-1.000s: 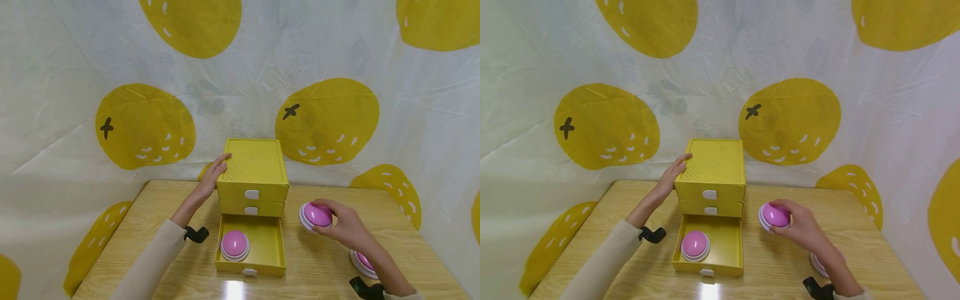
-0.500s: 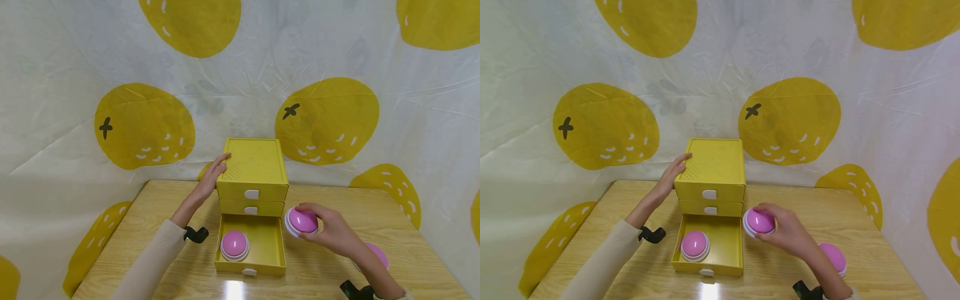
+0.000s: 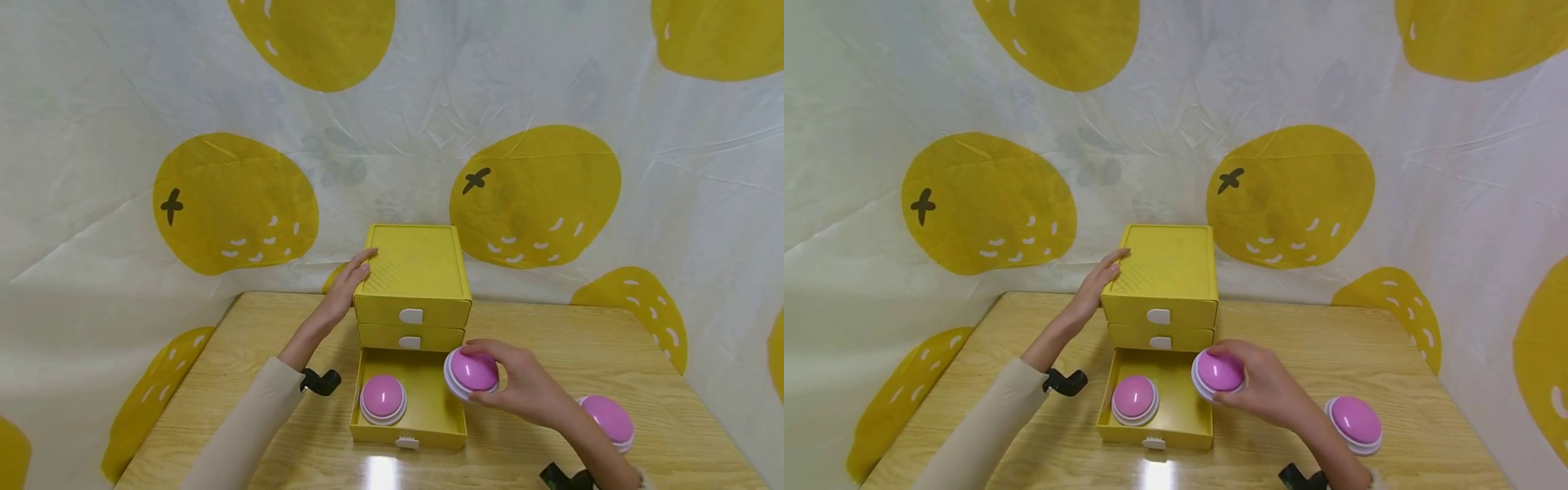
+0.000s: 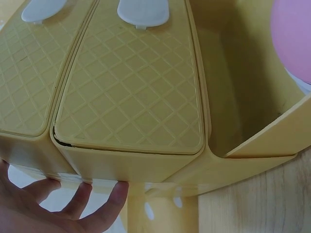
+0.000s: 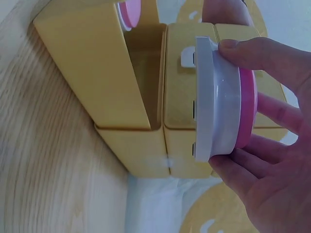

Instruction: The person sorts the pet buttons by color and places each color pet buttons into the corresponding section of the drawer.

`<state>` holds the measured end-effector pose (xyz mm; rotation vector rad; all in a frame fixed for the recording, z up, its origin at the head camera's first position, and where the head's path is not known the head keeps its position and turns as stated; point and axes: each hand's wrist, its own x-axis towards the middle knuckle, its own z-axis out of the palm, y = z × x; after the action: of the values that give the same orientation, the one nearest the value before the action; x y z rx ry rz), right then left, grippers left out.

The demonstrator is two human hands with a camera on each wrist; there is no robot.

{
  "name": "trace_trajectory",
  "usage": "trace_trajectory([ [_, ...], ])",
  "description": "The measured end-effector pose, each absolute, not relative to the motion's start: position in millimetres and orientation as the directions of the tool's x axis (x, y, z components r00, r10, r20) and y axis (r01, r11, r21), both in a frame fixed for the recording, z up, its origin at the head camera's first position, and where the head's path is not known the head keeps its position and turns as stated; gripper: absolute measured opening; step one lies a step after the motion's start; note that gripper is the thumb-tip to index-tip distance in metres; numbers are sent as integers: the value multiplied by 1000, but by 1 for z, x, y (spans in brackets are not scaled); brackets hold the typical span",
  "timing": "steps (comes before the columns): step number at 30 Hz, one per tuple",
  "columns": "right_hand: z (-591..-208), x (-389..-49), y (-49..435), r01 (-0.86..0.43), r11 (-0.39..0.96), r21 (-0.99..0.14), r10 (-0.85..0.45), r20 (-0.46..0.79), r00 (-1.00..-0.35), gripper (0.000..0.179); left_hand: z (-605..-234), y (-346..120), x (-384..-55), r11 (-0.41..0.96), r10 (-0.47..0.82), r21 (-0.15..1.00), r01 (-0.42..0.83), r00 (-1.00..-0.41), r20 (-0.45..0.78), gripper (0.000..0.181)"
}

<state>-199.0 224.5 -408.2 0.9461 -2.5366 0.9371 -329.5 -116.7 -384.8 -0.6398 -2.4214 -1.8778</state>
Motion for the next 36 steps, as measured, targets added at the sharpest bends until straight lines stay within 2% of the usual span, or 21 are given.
trace_trajectory([
  [27,-424,-209,183,-633,558,-537,-539,346,-768,60,-383,-117,-328,190,309,930,313,-919,246,52],
  [36,-436,-214,173,-630,589,-507,-542,330,-773,59,-383,-117,-328,195,307,926,323,-917,255,52],
])
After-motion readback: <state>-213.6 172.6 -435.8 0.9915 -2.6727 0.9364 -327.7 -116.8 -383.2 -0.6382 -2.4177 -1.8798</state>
